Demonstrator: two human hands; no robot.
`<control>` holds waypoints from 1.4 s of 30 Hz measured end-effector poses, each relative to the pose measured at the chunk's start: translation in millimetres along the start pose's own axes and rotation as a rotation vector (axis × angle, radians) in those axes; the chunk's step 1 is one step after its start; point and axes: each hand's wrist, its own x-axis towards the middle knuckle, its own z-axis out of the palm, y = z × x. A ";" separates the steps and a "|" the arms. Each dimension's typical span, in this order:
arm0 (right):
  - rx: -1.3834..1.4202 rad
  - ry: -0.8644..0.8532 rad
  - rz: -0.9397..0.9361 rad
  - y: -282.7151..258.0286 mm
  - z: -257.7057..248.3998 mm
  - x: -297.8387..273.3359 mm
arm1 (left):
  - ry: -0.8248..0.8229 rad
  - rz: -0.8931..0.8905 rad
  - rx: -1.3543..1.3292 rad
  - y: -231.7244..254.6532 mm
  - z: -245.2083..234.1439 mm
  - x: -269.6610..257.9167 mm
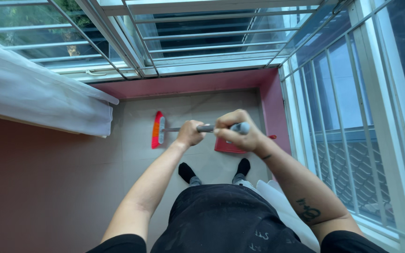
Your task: The person sweeps the floor using a broom and a dustpan, moving items out of the way to reach corners.
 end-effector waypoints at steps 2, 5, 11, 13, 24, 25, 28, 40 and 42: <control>0.032 0.071 0.054 -7.4 -26.9 -13.5 | 0.046 0.118 -0.062 25.6 22.7 11.3; 0.047 0.092 0.026 -19.7 -62.0 -43.7 | 0.020 0.152 -0.088 75.2 53.1 28.4; 0.094 0.153 -0.087 -32.7 -110.4 -91.6 | -0.093 0.050 -0.154 153.7 74.5 41.5; 0.151 0.151 -0.162 -31.1 -117.0 -94.3 | -0.078 0.052 -0.115 159.8 71.0 42.2; 0.105 0.022 -0.275 40.0 -59.0 -61.6 | 0.039 0.008 0.146 33.0 34.1 28.0; 0.097 -0.010 -0.223 41.1 -51.0 -62.9 | -0.007 -0.044 0.127 28.0 37.9 26.3; 0.057 -0.028 -0.126 36.4 -53.8 -64.3 | -0.026 -0.097 0.109 35.0 58.1 25.1; -0.071 0.178 -0.045 -38.2 -131.9 -96.8 | -0.158 0.010 -0.213 188.2 94.4 62.2; -0.023 0.194 -0.125 -42.2 -132.8 -100.2 | -0.181 -0.061 -0.196 200.4 86.2 59.1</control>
